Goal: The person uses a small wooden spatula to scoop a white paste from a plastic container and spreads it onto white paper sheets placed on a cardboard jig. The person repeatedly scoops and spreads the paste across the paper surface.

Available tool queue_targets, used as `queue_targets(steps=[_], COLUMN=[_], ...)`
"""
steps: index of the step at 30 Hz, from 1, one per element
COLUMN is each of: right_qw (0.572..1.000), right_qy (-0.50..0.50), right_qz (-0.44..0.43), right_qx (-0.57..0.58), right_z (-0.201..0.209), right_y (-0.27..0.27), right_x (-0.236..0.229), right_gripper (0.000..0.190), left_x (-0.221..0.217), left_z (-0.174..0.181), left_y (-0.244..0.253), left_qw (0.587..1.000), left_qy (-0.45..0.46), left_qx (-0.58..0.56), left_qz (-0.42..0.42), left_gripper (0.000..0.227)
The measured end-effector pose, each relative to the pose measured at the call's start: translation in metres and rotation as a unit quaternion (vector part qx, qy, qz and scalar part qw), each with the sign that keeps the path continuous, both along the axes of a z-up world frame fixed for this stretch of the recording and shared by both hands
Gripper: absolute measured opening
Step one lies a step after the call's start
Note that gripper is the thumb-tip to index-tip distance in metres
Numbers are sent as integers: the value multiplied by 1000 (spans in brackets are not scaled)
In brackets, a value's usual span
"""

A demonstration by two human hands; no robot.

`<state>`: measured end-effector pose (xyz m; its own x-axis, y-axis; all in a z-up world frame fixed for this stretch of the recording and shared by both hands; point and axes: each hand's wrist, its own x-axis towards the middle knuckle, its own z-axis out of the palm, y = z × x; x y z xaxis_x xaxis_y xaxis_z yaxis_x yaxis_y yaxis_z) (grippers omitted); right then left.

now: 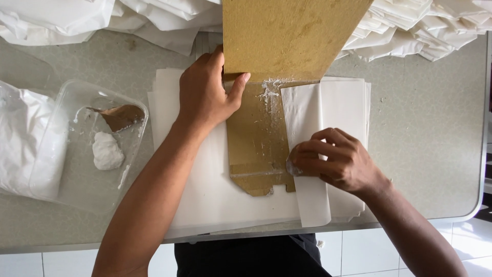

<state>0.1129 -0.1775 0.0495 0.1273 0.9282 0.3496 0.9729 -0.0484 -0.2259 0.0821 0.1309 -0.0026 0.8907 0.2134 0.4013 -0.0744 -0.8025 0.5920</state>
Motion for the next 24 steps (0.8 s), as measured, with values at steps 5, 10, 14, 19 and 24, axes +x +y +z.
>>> queue_targets(steps=[5,10,14,19,24], right_qw=[996,968,916,845,780], right_qy=[81,248,400,526,588], right_qz=[26,32,-12,-11,-6], right_qx=[3,25,22,93,212], right_z=[6,1,5,3,-9], right_y=[-3,-3,-3,0,-16], right_x=[-18,-49,-70,-66,-10], right_gripper=[15,18,10,8,9], left_x=[0,1,1,1,-1], left_z=[1,-1,1,-4,0], left_y=[1,1,1,2,1], left_qw=[1000,1000,1000,1000,1000], left_qy=[7,12,20,15,10], left_qx=[0,-1,-2,6,-18], left_qz=[-1,4,4,7,0], left_gripper=[33,34,37,40,40])
